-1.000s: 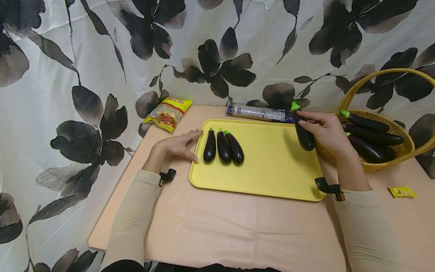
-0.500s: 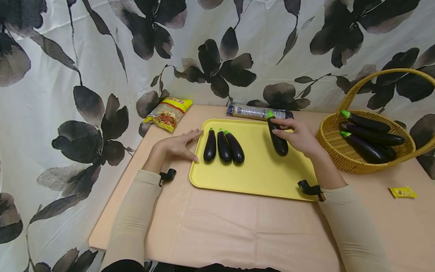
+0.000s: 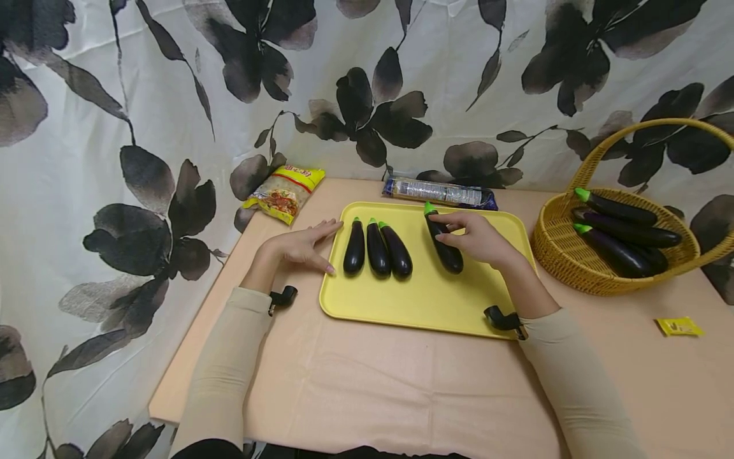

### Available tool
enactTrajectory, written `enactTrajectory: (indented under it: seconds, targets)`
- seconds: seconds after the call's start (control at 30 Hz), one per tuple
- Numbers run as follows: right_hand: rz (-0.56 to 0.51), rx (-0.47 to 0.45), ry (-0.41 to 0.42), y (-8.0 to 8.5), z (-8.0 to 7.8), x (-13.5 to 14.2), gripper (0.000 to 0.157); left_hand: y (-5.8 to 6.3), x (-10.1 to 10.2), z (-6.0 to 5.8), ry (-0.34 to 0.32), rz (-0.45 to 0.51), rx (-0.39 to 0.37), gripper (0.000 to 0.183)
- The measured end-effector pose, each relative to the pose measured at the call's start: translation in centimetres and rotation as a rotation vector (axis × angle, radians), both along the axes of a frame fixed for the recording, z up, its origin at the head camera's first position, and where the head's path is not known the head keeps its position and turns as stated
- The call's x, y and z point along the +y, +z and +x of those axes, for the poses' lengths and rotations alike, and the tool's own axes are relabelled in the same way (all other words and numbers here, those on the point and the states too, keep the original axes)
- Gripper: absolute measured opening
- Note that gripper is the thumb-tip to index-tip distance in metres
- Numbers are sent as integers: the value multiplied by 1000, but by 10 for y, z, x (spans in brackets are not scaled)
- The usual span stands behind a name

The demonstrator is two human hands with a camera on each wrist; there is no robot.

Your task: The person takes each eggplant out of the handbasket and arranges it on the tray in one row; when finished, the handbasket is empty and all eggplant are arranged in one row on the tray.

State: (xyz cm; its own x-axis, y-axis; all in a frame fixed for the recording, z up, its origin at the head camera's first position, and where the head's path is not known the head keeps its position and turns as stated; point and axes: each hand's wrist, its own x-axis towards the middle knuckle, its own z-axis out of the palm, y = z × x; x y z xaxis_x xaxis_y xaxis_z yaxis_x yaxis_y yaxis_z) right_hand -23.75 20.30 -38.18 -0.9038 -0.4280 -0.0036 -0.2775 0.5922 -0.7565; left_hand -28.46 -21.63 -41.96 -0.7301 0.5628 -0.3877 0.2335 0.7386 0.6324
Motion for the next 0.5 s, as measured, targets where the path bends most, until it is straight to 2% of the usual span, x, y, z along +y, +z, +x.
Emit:
enactTrajectory:
  seconds: [0.3, 0.5]
  targets:
    - [61, -9, 60, 1, -3, -22, 48, -1, 0, 1, -4, 5, 7, 130]
    - [69, -29, 64, -1, -4, -34, 48, 2, 1, 2, -3, 4, 4, 130]
